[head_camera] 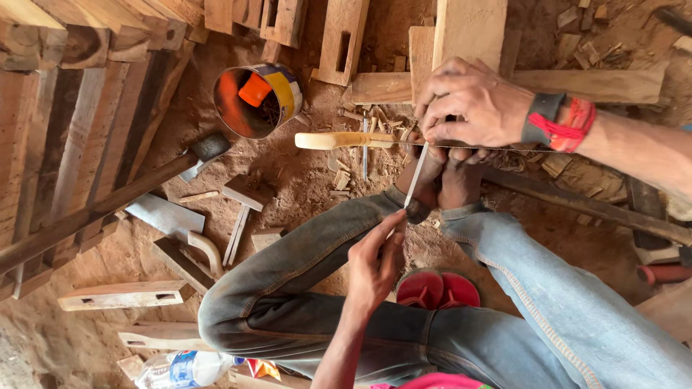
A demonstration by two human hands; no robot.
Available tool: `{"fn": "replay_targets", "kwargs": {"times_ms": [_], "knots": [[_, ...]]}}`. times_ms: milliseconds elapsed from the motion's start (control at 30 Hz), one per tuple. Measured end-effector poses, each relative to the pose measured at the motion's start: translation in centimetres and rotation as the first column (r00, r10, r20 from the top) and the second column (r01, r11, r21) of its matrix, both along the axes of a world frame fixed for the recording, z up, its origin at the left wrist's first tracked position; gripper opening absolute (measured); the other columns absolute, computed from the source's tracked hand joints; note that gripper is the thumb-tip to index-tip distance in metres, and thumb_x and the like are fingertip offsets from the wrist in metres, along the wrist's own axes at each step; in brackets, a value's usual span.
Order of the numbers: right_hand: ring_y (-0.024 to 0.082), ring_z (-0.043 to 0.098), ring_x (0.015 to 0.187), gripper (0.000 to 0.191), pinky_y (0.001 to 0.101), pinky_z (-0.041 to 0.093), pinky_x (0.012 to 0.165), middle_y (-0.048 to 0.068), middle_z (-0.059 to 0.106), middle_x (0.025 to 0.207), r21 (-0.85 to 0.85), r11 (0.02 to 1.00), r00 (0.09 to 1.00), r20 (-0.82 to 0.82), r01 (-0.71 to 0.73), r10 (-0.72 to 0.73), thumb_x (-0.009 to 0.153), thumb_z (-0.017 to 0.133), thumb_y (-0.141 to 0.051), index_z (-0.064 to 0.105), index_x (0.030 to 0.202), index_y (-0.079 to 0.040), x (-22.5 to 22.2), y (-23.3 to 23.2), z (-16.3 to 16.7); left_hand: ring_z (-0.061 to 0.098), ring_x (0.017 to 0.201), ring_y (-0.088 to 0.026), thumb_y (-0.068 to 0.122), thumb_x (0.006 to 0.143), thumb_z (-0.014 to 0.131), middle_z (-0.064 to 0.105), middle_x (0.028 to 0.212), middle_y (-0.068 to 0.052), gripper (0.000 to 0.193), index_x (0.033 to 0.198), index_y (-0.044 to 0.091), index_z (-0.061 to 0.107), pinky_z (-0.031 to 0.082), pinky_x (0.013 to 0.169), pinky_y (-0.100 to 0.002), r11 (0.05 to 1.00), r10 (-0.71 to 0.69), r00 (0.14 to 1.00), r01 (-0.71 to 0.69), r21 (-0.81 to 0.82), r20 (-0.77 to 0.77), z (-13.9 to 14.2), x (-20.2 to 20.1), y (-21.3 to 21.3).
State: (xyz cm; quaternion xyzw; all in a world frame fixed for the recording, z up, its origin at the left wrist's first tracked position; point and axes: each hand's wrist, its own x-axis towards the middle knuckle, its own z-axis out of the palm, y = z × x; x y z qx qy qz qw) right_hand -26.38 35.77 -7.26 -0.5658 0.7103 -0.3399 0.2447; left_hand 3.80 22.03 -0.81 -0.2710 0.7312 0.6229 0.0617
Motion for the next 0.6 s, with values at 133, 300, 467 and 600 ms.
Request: {"fn": "replay_targets", "kwargs": {"times_ms": [133, 300, 467, 600], "knots": [[0.024, 0.056, 0.112, 0.013, 0.0475, 0.043, 0.107, 0.002, 0.072, 0.121, 0.029, 0.999, 1.000, -0.012, -0.023, 0.024, 0.088, 0.073, -0.028, 0.080, 0.083, -0.019, -1.4, 0.1, -1.0, 0.067, 0.072, -0.009, 0.005, 0.102, 0.063, 0.078, 0.102, -0.013, 0.032, 0.133, 0.004, 0.067, 0.055, 0.061, -0.026, 0.996, -0.027, 0.995, 0.019, -0.083, -0.097, -1.2, -1.3, 0.1], [0.024, 0.060, 0.119, 0.021, 0.0495, 0.044, 0.112, 0.006, 0.070, 0.129, 0.129, 0.991, 0.983, -0.181, 0.027, -0.003, 0.097, 0.069, -0.034, 0.078, 0.090, -0.017, -5.1, 0.5, 0.1, 0.068, 0.077, -0.012, 0.005, 0.106, 0.063, 0.076, 0.096, -0.013, 0.032, 0.137, 0.006, 0.066, 0.056, 0.067, -0.028, 0.996, -0.027, 0.988, 0.013, -0.092, -0.154, -2.4, -5.5, 0.4], [0.028, 0.062, 0.115, 0.027, 0.0503, 0.047, 0.104, 0.011, 0.071, 0.130, 0.073, 0.989, 0.961, -0.257, 0.126, -0.103, 0.099, 0.068, -0.039, 0.078, 0.104, -0.015, -5.6, 1.1, 0.0, 0.067, 0.077, -0.011, 0.006, 0.103, 0.062, 0.077, 0.107, -0.012, 0.038, 0.141, 0.008, 0.063, 0.054, 0.064, -0.026, 0.997, 0.015, 0.984, -0.028, -0.069, -0.175, -2.1, -5.6, 0.6], [0.022, 0.066, 0.098, 0.039, 0.0419, 0.055, 0.092, 0.010, 0.072, 0.116, -0.056, 0.985, 0.979, -0.116, 0.162, -0.167, 0.100, 0.064, -0.044, 0.071, 0.119, -0.011, -2.9, 3.7, 0.2, 0.059, 0.071, -0.006, 0.006, 0.105, 0.061, 0.072, 0.098, -0.007, 0.036, 0.142, 0.004, 0.063, 0.049, 0.060, -0.022, 0.974, 0.218, 0.965, -0.207, 0.086, -0.148, 0.0, 0.3, -0.4]]}}
